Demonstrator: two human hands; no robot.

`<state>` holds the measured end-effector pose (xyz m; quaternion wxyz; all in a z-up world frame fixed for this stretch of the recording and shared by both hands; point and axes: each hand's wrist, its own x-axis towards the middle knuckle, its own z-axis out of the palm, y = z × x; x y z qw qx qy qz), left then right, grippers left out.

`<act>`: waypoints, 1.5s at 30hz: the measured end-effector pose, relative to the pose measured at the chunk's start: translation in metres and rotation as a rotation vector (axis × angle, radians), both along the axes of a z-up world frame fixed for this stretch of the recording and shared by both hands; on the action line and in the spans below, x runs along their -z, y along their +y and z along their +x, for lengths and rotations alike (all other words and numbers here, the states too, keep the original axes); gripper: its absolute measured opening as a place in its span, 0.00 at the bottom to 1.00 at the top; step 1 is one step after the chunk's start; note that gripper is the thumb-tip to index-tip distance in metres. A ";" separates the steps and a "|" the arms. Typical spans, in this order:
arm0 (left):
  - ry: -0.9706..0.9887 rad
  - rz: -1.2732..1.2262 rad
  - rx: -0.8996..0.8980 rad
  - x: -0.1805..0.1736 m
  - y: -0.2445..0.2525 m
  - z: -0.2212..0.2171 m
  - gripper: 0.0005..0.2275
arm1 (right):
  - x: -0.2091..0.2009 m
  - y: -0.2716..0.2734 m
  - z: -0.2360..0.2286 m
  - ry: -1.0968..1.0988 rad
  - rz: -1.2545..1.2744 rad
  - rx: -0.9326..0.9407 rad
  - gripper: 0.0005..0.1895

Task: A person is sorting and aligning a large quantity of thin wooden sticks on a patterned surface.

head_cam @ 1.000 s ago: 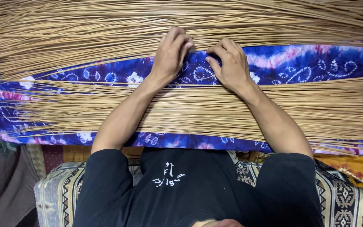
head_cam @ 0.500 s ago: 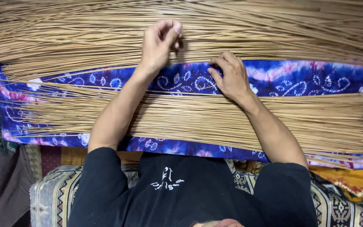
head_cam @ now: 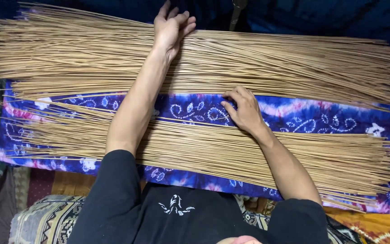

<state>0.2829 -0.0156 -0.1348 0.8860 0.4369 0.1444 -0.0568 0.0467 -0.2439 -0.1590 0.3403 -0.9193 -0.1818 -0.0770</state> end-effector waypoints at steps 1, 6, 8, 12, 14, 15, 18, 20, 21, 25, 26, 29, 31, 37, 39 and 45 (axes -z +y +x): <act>0.003 0.004 -0.002 -0.008 0.003 -0.007 0.42 | -0.001 0.000 0.001 0.003 0.004 -0.002 0.11; -0.151 0.372 -0.043 -0.020 0.017 -0.042 0.13 | 0.002 0.000 -0.001 -0.043 -0.026 0.004 0.12; -0.368 0.536 -0.054 -0.023 0.020 -0.076 0.12 | 0.000 0.002 -0.004 -0.082 -0.031 0.021 0.10; -0.894 1.099 0.174 -0.030 0.038 -0.152 0.11 | -0.013 0.006 -0.005 -0.191 -0.015 0.041 0.03; -0.994 1.187 0.261 -0.006 0.051 -0.166 0.07 | -0.001 0.001 -0.003 -0.194 -0.028 0.084 0.03; -1.102 1.275 0.344 0.006 0.059 -0.171 0.04 | 0.005 -0.001 -0.002 -0.205 -0.041 0.126 0.03; -1.151 1.521 0.375 0.025 0.074 -0.183 0.05 | 0.011 -0.003 0.000 -0.240 -0.111 0.140 0.03; -1.154 1.560 0.346 0.034 0.080 -0.185 0.06 | 0.011 -0.002 -0.001 -0.247 -0.140 0.143 0.03; -1.158 1.600 0.316 0.038 0.083 -0.185 0.07 | 0.011 -0.002 0.000 -0.255 -0.169 0.146 0.03; -1.138 1.616 0.276 0.038 0.082 -0.191 0.06 | 0.012 0.000 -0.002 -0.271 -0.246 0.137 0.05; -1.137 1.615 0.272 0.038 0.083 -0.192 0.06 | 0.016 0.002 -0.001 -0.296 -0.300 0.142 0.07; -1.133 1.612 0.275 0.031 0.086 -0.193 0.07 | 0.029 -0.001 0.001 -0.352 -0.415 0.141 0.08; -1.127 1.610 0.283 0.029 0.090 -0.194 0.08 | 0.031 -0.001 0.000 -0.380 -0.475 0.136 0.08; -1.209 1.650 0.138 0.024 0.096 -0.191 0.03 | 0.018 -0.005 -0.002 -0.492 -0.415 0.197 0.09; -1.243 1.672 0.032 0.025 0.098 -0.190 0.02 | 0.002 -0.002 -0.002 -0.555 -0.316 0.248 0.13; -1.298 1.608 -0.019 0.011 0.101 -0.191 0.02 | 0.006 -0.005 -0.002 -0.600 -0.295 0.277 0.14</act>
